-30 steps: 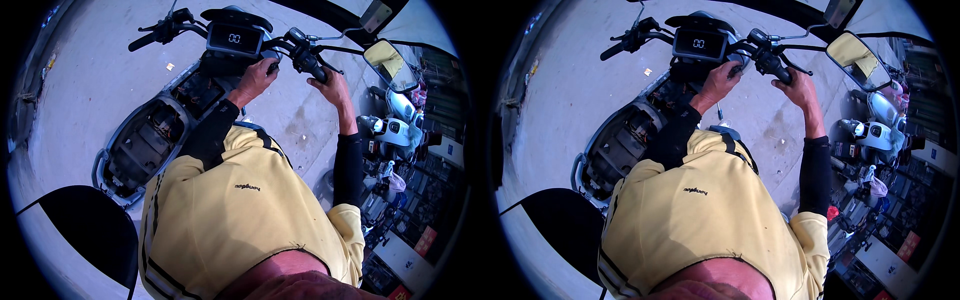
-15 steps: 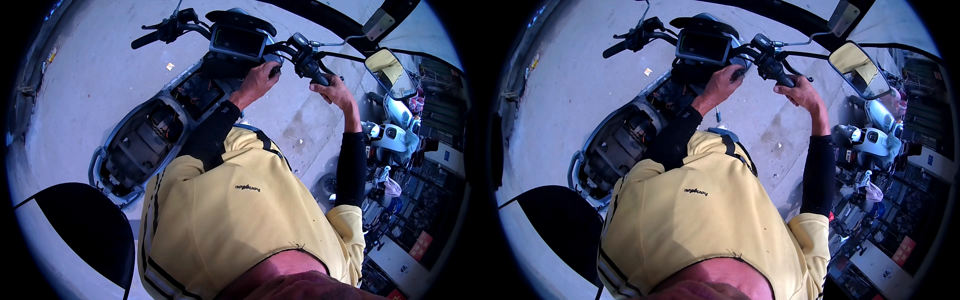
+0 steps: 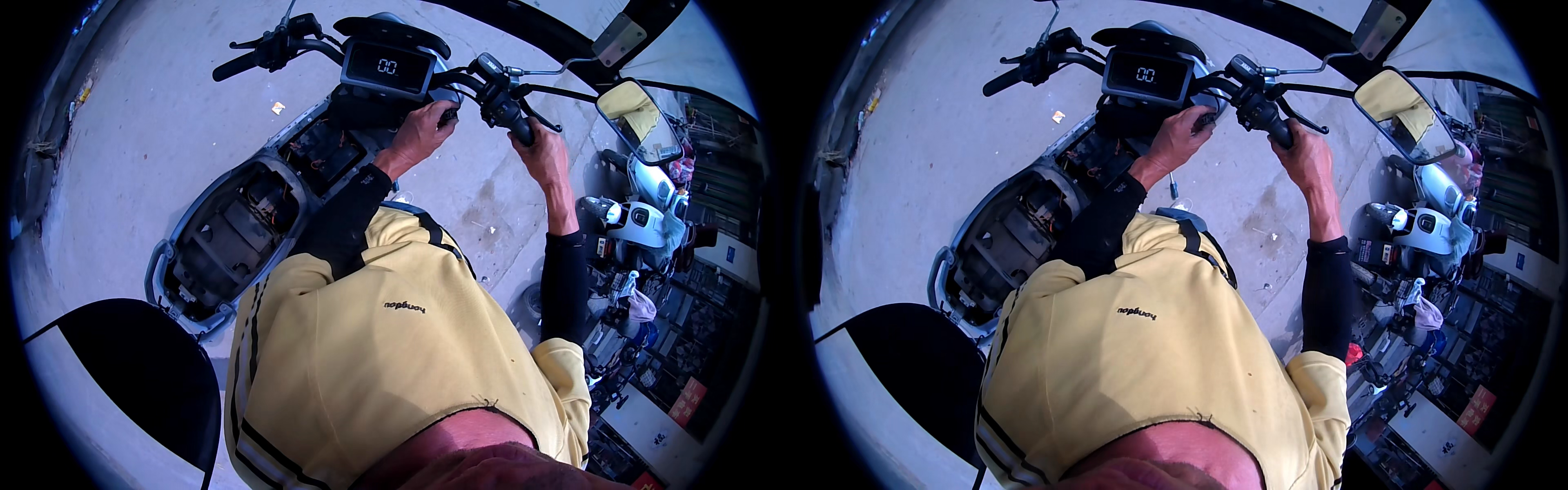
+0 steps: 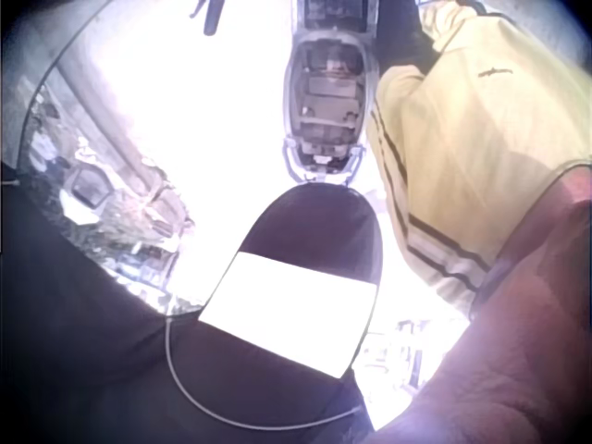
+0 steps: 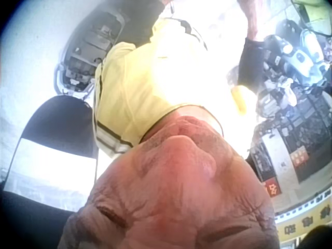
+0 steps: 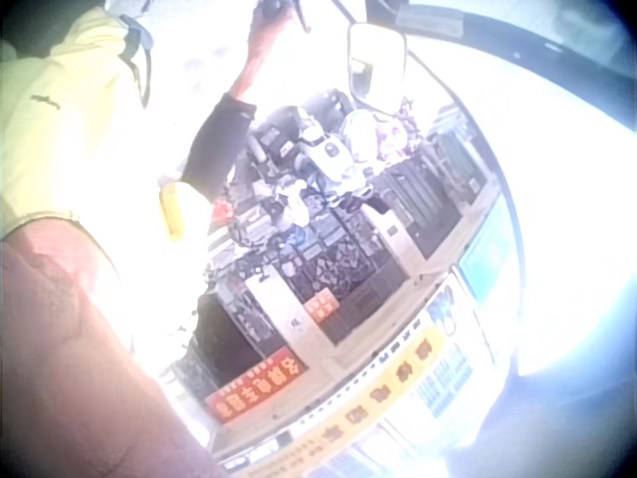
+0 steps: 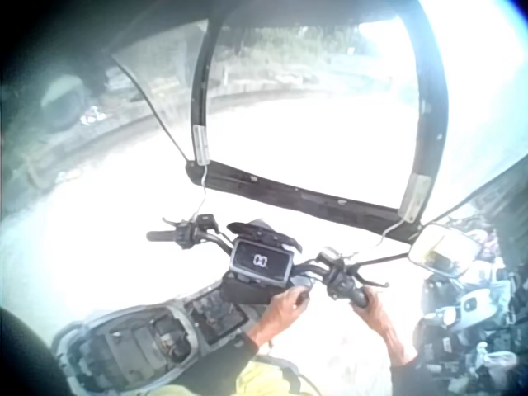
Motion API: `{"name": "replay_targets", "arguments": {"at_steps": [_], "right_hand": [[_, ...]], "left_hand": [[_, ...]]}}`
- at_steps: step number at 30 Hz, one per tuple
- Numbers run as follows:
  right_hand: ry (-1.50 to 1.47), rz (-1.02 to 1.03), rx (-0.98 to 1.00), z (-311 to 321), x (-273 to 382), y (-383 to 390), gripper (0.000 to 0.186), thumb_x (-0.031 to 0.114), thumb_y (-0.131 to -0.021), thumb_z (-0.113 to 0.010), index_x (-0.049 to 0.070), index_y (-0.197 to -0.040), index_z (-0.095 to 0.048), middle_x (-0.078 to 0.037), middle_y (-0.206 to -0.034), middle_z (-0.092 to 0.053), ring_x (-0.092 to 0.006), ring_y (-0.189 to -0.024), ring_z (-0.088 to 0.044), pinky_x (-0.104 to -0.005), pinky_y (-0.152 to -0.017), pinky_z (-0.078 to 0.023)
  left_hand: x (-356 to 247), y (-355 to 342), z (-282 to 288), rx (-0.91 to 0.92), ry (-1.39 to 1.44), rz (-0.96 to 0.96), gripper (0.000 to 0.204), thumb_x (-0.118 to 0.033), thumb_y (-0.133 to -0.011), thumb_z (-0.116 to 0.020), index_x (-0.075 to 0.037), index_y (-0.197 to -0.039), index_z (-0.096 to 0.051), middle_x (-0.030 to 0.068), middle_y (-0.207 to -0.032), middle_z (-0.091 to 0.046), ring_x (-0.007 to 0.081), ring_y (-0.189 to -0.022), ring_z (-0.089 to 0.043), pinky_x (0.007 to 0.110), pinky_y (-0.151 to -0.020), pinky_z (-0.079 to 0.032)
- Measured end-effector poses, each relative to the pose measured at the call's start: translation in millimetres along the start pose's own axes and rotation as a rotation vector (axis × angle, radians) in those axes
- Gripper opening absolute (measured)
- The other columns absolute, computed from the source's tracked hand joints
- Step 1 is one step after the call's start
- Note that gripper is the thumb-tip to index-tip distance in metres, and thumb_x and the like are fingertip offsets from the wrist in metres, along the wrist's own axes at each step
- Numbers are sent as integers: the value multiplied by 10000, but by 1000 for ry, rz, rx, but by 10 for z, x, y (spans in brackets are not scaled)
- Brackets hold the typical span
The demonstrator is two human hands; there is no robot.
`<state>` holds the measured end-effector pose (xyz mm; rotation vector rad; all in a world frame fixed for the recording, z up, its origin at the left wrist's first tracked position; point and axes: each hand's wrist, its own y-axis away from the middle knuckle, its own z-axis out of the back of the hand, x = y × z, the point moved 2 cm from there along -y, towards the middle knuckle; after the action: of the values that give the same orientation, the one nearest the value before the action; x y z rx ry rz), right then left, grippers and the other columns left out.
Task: The person sits on a scooter with the seat compartment open and works on the handlebar controls and dashboard area. They manipulate wires and components near the ignition and throttle, then use a screwdriver to adjust parts on the handlebar assembly.
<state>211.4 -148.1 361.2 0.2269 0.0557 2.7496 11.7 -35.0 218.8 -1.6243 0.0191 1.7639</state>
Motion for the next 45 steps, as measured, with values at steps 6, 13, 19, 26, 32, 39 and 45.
{"name": "replay_targets", "arguments": {"at_steps": [6, 13, 19, 26, 32, 39, 45], "right_hand": [[185, 33, -145, -79, 24, 77, 287, 267, -902, -760, 133, -1137, -664, -128, -910, -747, -356, -825, -736, -450, -705, -583], [245, 82, -285, -165, -9, 119, 251, 250, -893, -745, 161, -1109, -655, -89, -886, -733, -332, -833, -733, -462, -687, -576], [98, -3, -47, -4, 38, 43, 298, 309, -887, -786, 115, -1096, -697, -114, -873, -726, -307, -780, -715, -427, -689, -554], [-330, -118, 340, 70, -88, -129, 342, 324, -885, -819, 20, -1017, -734, -46, -794, -609, -178, -705, -563, -340, -671, -477], [-304, -58, 248, 4, -169, -110, 359, 335, -867, -817, 10, -990, -726, -113, -818, -648, -235, -753, -609, -381, -730, -498], [-255, -62, 233, 42, -110, -98, 375, 345, -867, -818, 10, -1006, -727, -120, -830, -664, -239, -751, -622, -387, -721, -504], [-166, -27, 163, 59, -90, -67, 360, 320, -877, -804, 17, -1051, -715, -156, -851, -688, -280, -756, -670, -402, -724, -528]], "left_hand": [[-34, -1, 7, 7, -18, -8, 306, -113, -921, -736, -32, -1182, -598, 195, -1024, -720, 388, -857, -722, 424, -741, -595], [3, 15, -9, 8, -5, -3, 310, -114, -920, -738, -29, -1182, -596, 195, -1031, -721, 388, -870, -723, 427, -747, -593], [-47, 23, 21, 10, -13, 11, 307, -114, -923, -735, -28, -1183, -597, 195, -1028, -723, 387, -874, -725, 426, -748, -592], [-55, 26, 42, 10, -37, 36, 303, -107, -925, -734, -29, -1186, -601, 193, -1034, -726, 382, -875, -729, 418, -748, -594], [-28, 30, 22, 4, 14, 44, 358, -109, -930, -745, -10, -1250, -621, 198, -1010, -734, 299, -870, -750, 366, -758, -594], [-32, 0, -16, 33, 90, 116, 370, -117, -917, -757, -21, -1249, -624, 172, -998, -748, 271, -864, -764, 347, -760, -603], [-15, -3, -47, 34, 68, 114, 371, -122, -920, -755, -26, -1251, -619, 175, -1015, -752, 281, -881, -770, 349, -764, -609]]}}
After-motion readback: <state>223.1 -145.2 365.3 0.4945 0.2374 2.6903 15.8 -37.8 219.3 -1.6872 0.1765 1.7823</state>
